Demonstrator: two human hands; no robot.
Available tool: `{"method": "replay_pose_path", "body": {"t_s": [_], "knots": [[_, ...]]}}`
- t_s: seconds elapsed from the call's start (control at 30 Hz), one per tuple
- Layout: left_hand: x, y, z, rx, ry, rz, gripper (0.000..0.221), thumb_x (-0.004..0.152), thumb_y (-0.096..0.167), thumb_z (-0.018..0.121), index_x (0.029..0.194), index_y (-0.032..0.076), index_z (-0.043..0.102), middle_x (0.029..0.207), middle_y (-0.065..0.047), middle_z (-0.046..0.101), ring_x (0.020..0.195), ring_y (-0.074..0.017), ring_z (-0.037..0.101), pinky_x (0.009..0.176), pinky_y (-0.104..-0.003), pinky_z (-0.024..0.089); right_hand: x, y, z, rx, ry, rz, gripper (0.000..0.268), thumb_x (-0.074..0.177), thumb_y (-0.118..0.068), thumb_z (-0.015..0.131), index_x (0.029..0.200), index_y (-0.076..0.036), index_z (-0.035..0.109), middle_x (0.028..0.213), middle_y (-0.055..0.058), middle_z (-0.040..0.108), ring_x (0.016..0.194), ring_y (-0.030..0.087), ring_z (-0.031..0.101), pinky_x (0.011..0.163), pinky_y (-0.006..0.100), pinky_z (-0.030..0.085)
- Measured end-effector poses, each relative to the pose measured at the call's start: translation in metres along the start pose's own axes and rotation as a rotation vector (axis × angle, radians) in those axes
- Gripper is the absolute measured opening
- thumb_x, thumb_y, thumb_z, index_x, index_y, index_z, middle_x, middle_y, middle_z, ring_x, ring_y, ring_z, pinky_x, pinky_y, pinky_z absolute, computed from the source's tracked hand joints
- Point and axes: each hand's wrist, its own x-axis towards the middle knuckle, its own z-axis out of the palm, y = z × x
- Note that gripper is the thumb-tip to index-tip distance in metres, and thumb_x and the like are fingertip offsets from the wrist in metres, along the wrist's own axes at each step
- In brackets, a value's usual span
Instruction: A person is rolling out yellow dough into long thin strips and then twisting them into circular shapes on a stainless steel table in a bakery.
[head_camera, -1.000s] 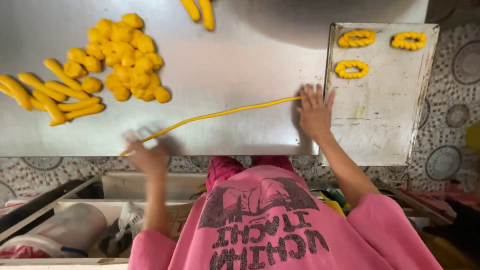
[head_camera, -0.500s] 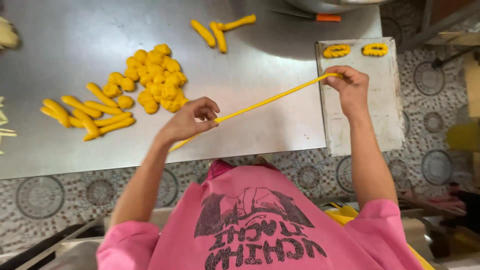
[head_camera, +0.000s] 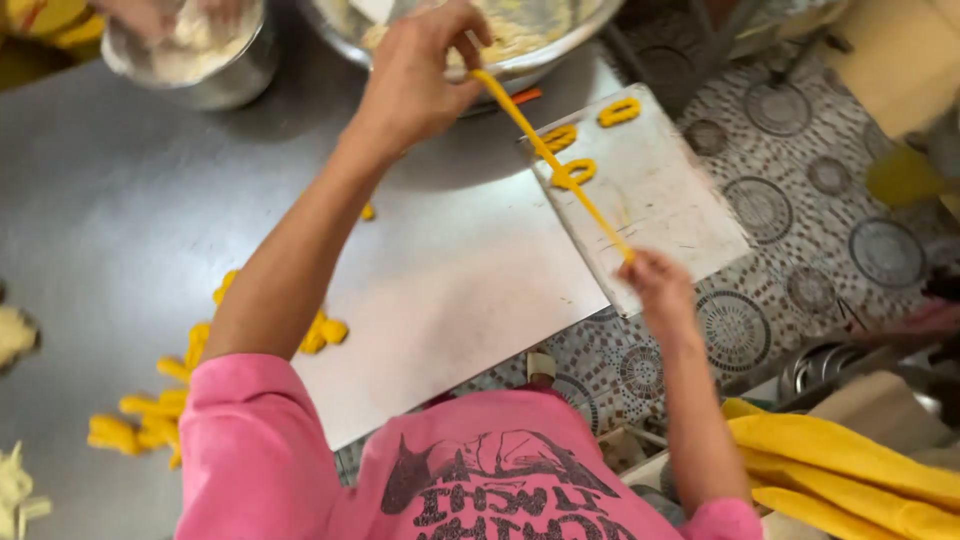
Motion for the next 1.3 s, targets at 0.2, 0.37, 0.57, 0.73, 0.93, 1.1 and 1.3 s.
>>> {"method": "replay_pose_path", "body": {"t_s": [0.2, 0.37, 0.57, 0.73, 0.93, 1.1, 1.3], "knots": [[0.036, 0.045, -0.013, -0.050, -0.110, 0.027, 0.036, 0.070, 0.002, 0.075, 0.103, 0.013, 0.064, 0.087, 0.006, 0.077, 0.065, -0.0141, 0.055, 0.063, -0.034, 0.046, 0.015, 0.107, 0.027, 0.400, -0.202, 0.141, 0.014, 0.091, -0.002, 0.070, 0.103, 0.002, 0.065, 0.083, 0.013, 0.063, 0.070, 0.021, 0.062, 0.097, 0.053, 0.058], [0.011, -0.013, -0.067, 0.169, -0.027, -0.238, 0.025, 0.078, 0.010, 0.078, 0.100, 0.013, 0.068, 0.084, 0.004, 0.076, 0.078, -0.0109, 0.071, 0.067, -0.033, 0.047, 0.108, 0.076, 0.111, 0.351, -0.243, 0.146, 0.008, 0.095, -0.007, 0.068, 0.088, -0.003, 0.065, 0.068, 0.008, 0.061, 0.059, 0.018, 0.059, 0.083, 0.046, 0.062], [-0.003, 0.004, -0.104, 0.348, -0.034, -0.307, 0.025, 0.076, 0.009, 0.073, 0.101, 0.012, 0.068, 0.082, 0.003, 0.071, 0.073, -0.0139, 0.066, 0.064, -0.036, 0.047, 0.159, 0.060, 0.188, 0.238, -0.425, 0.219, 0.005, 0.097, -0.004, 0.067, 0.101, -0.002, 0.066, 0.081, 0.012, 0.065, 0.069, 0.021, 0.062, 0.081, 0.042, 0.064], [0.002, 0.039, -0.114, 0.196, -0.184, -0.450, 0.027, 0.086, -0.001, 0.064, 0.110, 0.011, 0.061, 0.078, 0.001, 0.053, 0.068, -0.0108, 0.048, 0.064, -0.027, 0.035, 0.145, 0.069, 0.221, 0.201, -0.701, 0.382, 0.015, 0.094, 0.004, 0.065, 0.109, 0.005, 0.069, 0.087, 0.017, 0.069, 0.073, 0.026, 0.065, 0.080, 0.044, 0.063], [-0.019, 0.038, -0.158, 0.801, -0.176, -0.762, 0.032, 0.096, 0.024, 0.061, 0.076, 0.011, 0.039, 0.066, -0.003, 0.042, 0.061, -0.0194, 0.034, 0.055, -0.046, 0.029, 0.176, 0.080, 0.253, 0.264, -0.737, 0.547, 0.005, 0.099, 0.000, 0.059, 0.101, -0.002, 0.063, 0.081, 0.012, 0.067, 0.061, 0.019, 0.062, 0.079, 0.044, 0.064], [-0.061, 0.043, -0.167, 0.740, -0.097, -0.981, 0.029, 0.096, 0.025, 0.059, 0.080, 0.009, 0.042, 0.068, -0.006, 0.046, 0.062, -0.0209, 0.037, 0.056, -0.046, 0.031, 0.181, 0.070, 0.258, 0.283, -0.951, 0.636, 0.026, 0.098, -0.032, 0.072, 0.087, -0.010, 0.066, 0.068, 0.005, 0.063, 0.061, 0.019, 0.066, 0.078, 0.043, 0.066], [-0.123, 0.088, -0.142, 0.608, 0.004, -1.187, 0.027, 0.095, 0.027, 0.057, 0.084, 0.006, 0.045, 0.070, -0.009, 0.050, 0.063, -0.0226, 0.041, 0.057, -0.046, 0.034, 0.135, 0.068, 0.263, 0.174, -1.087, 0.728, 0.052, 0.099, -0.052, 0.064, 0.068, -0.012, 0.051, 0.053, 0.000, 0.038, 0.049, 0.016, 0.048, 0.073, 0.039, 0.065]]}}
